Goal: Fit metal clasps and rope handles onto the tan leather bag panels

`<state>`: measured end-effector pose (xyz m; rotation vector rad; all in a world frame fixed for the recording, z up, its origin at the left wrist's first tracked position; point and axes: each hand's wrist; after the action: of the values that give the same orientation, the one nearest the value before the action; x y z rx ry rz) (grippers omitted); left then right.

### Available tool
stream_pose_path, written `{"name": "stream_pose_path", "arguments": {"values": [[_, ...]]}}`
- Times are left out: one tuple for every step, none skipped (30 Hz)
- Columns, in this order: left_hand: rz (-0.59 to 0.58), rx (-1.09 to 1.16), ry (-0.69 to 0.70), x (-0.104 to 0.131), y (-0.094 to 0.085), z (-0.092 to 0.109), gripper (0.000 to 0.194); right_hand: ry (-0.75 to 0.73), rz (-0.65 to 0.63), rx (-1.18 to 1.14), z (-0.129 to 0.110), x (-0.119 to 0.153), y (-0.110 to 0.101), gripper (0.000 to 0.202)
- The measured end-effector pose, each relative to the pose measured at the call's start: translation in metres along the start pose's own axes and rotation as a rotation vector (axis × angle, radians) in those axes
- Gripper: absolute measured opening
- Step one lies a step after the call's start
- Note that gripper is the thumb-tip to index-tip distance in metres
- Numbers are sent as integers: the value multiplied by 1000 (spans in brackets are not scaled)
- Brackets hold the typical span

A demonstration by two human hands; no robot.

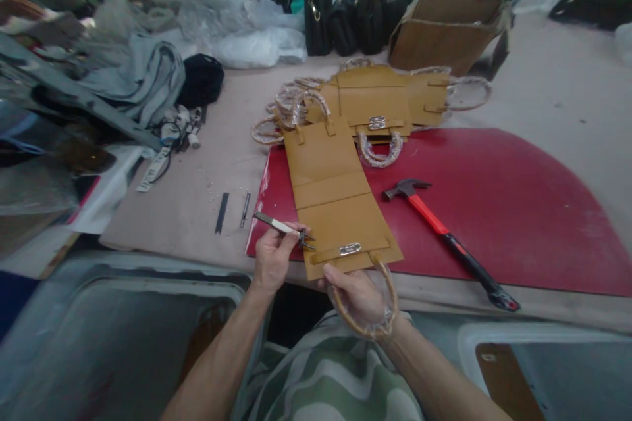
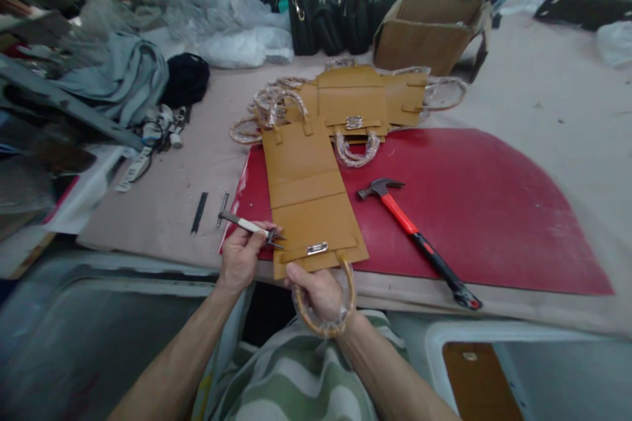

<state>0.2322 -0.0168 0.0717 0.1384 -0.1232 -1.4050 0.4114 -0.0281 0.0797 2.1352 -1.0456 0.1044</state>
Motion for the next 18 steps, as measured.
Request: {"name": "stream_pose_path", "arguments": {"values": [[-5, 9, 1, 1, -1, 1, 29, 6, 27, 27, 1, 0, 2, 41], [-7, 16, 0, 2, -2, 2, 29, 22, 45, 49, 2, 0, 4, 40], [-8, 20, -1, 3, -3, 3, 28, 32, 59, 65, 3, 0, 6, 39], [-9, 21, 0, 3, -4, 5, 28, 27, 67, 71, 3, 1, 8, 39], [-11, 21, 0, 4, -4, 6, 27, 9, 62, 69, 3, 1, 9, 37], [-15, 21, -1, 5, -5, 8, 27, -21, 43, 59, 2, 1, 10, 34], [-21, 23, -3, 6, -5, 10, 26, -57, 23, 52, 2, 1, 12, 30], [-30, 32, -6, 7, -5, 13, 26, -90, 4, 49, 1, 1, 12, 27], [-37, 49, -11, 7, -5, 15, 26, -113, -14, 46, 0, 1, 13, 25], [-40, 75, -15, 7, -5, 17, 27, -130, -27, 43, 0, 0, 13, 24], [-38, 110, -17, 7, -5, 18, 27, -143, -35, 38, -1, 0, 13, 23], [-30, 149, -18, 7, -4, 20, 28, -153, -39, 32, -1, -1, 13, 22], [-21, 186, -16, 8, -4, 22, 29, -160, -46, 25, -1, -2, 12, 22], [-13, 214, -10, 8, -4, 23, 30, -167, -54, 14, -1, -2, 12, 23], [-10, 227, -1, 9, -4, 24, 30, -178, -56, -1, 0, -3, 11, 24], [-14, 223, 10, 10, -5, 25, 28, -185, -62, -16, 0, -4, 11, 25], [-27, 202, 22, 12, -5, 25, 27, -191, -66, -32, -1, -4, 11, 26], [-43, 171, 37, 14, -6, 25, 25, -195, -69, -45, -1, -5, 11, 27]]}}
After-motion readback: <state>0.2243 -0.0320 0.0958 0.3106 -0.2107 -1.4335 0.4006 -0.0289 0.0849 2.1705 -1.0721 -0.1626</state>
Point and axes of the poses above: each hand's wrist, its own x-axis away from the middle knuckle, its own y-axis out of the palm, z = x × y, and after that the axes turned 13 degrees about -z, right-handed
